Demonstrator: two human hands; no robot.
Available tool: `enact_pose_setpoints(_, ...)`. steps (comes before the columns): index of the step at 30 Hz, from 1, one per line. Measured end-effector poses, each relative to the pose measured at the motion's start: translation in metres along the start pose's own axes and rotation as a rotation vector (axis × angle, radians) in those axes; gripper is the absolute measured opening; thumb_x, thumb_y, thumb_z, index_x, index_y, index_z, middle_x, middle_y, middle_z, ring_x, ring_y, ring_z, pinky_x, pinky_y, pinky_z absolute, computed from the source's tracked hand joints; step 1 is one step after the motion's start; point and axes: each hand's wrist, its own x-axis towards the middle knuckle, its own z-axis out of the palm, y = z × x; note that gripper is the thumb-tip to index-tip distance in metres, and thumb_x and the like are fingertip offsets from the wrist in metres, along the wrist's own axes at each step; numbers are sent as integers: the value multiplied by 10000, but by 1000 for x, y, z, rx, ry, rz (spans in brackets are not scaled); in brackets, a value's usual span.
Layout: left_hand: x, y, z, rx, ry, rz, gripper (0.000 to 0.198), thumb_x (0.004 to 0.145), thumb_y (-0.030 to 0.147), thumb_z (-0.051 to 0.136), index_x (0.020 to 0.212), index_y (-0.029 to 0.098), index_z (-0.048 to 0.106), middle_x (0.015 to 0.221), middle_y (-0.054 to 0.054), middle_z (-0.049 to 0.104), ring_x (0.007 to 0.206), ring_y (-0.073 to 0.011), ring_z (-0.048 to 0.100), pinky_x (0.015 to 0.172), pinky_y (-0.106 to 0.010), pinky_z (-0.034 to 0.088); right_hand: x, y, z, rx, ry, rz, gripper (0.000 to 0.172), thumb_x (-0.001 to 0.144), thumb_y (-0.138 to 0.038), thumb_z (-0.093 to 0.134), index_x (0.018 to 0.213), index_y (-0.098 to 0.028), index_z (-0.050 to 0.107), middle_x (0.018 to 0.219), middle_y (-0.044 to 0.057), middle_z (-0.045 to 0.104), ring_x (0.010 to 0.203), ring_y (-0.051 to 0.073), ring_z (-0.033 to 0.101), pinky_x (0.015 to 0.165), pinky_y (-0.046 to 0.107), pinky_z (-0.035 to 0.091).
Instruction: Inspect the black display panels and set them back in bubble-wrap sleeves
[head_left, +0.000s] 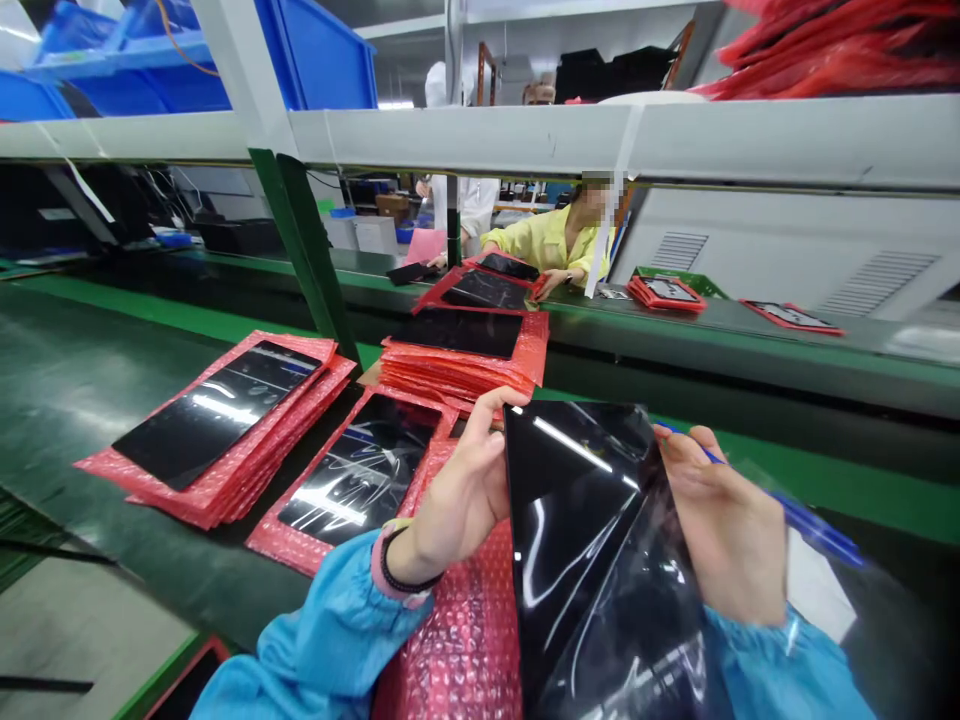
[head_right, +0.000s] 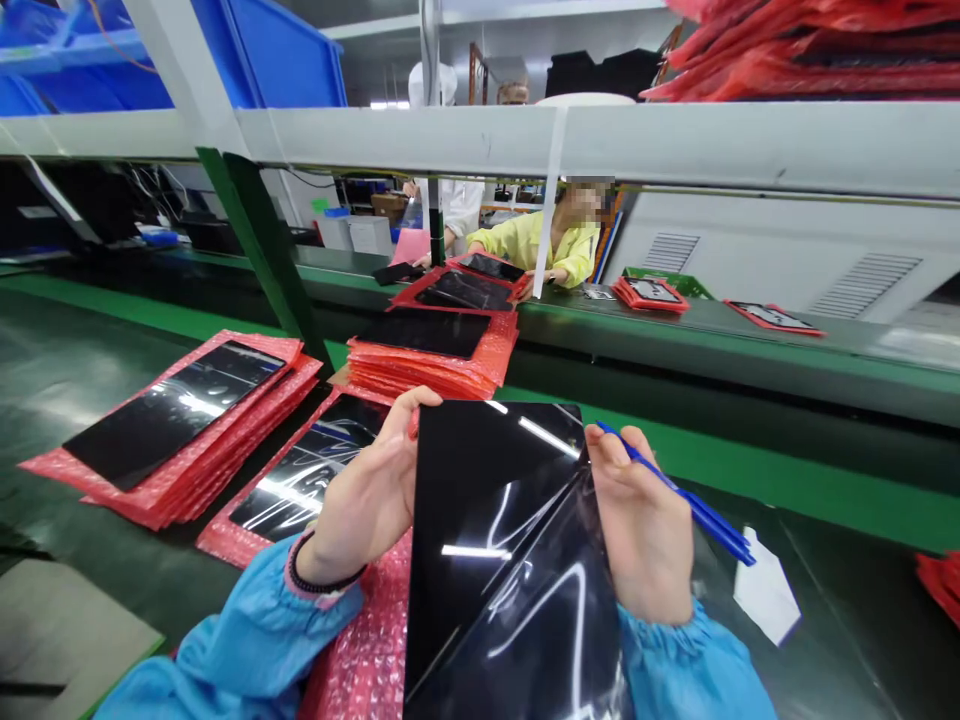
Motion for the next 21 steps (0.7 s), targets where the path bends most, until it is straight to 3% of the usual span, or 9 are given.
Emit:
enact_pose_setpoints(5,5,2,-4,-27,24,-60,288,868,283,519,1143,273,433,939,-1,615,741,-151,633,590,-231,476,9,2,0,107,23,70,312,454,-26,503,677,-241,462,564,-89,397,633,107,558,1020,306,476)
enact_pose_setpoints(13,11,1,-7,-31,84,-70,301,844,246,515,1140,270,464,972,-9,617,811,-177,635,719,-295,508,21,12,-7,85,19,158,271,475,-29,490,642,-231,423,605,-70,383,604,77,532,960,251,523)
enact_pose_setpoints(18,12,1,-9,-32,90,-82,286,854,252,511,1137,277,477,943,-4,609,776,-162,622,715,-288,508,25,14,-7,20,4,113,271,478,-37,503,635,-231,396,612,-89,376,526,38,497,964,203,511)
enact_pose_setpoints(21,13,1,-9,-25,86,-75,281,859,240,504,1137,274,488,914,1,597,729,-143,605,676,-264,501,22,15,-7,-62,-10,77,248,501,-54,561,667,-220,481,634,-71,451,596,56,569,883,193,542)
